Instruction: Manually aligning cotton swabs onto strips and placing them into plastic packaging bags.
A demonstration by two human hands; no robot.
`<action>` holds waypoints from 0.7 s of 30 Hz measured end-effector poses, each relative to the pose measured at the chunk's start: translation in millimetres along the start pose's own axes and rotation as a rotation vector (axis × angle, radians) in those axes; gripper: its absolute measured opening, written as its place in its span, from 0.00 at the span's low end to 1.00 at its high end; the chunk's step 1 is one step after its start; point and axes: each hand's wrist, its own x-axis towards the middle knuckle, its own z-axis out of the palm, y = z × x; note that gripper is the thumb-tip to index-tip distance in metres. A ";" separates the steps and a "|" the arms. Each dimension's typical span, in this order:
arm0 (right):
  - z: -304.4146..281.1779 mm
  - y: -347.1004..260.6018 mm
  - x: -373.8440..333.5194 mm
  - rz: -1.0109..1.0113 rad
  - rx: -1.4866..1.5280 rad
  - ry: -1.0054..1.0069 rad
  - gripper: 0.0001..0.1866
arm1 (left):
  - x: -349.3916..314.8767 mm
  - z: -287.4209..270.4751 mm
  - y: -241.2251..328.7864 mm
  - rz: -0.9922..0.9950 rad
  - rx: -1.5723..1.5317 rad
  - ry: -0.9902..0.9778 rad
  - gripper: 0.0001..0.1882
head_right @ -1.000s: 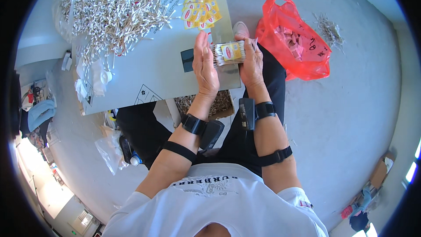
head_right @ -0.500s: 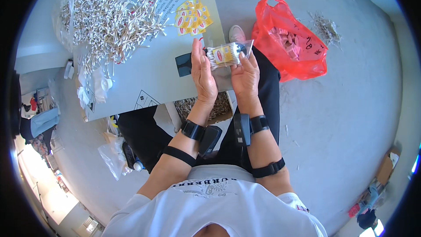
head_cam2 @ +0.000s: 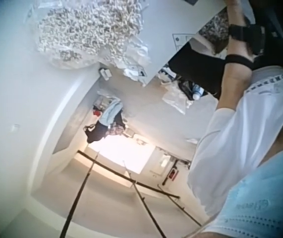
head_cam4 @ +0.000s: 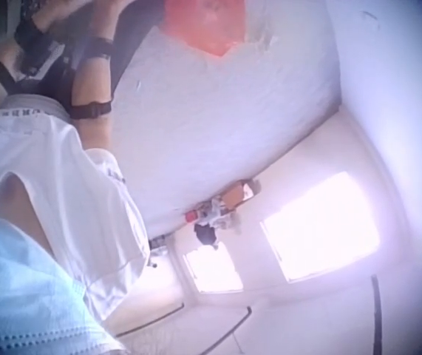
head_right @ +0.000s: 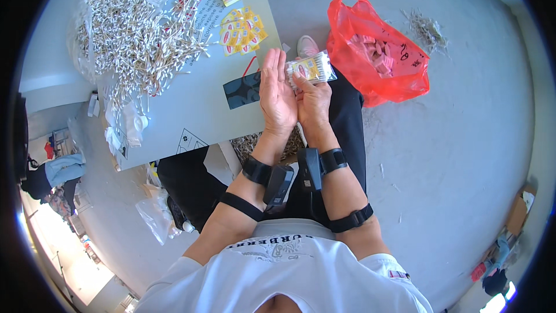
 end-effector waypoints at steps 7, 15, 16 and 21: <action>-5.5 -0.2 4.6 0.049 0.040 -0.046 0.27 | -8.3 -5.1 -0.8 0.054 0.109 0.008 0.32; 1.5 -9.4 20.9 -0.025 0.264 -0.141 0.23 | -40.9 -3.5 22.5 -0.179 0.088 0.082 0.35; 1.9 -6.7 19.8 -0.030 0.239 -0.116 0.22 | -39.7 -3.1 24.3 -0.207 0.049 0.105 0.36; 1.5 -1.3 16.5 -0.064 0.173 -0.113 0.18 | -29.4 -6.0 25.3 -0.259 -0.035 0.167 0.36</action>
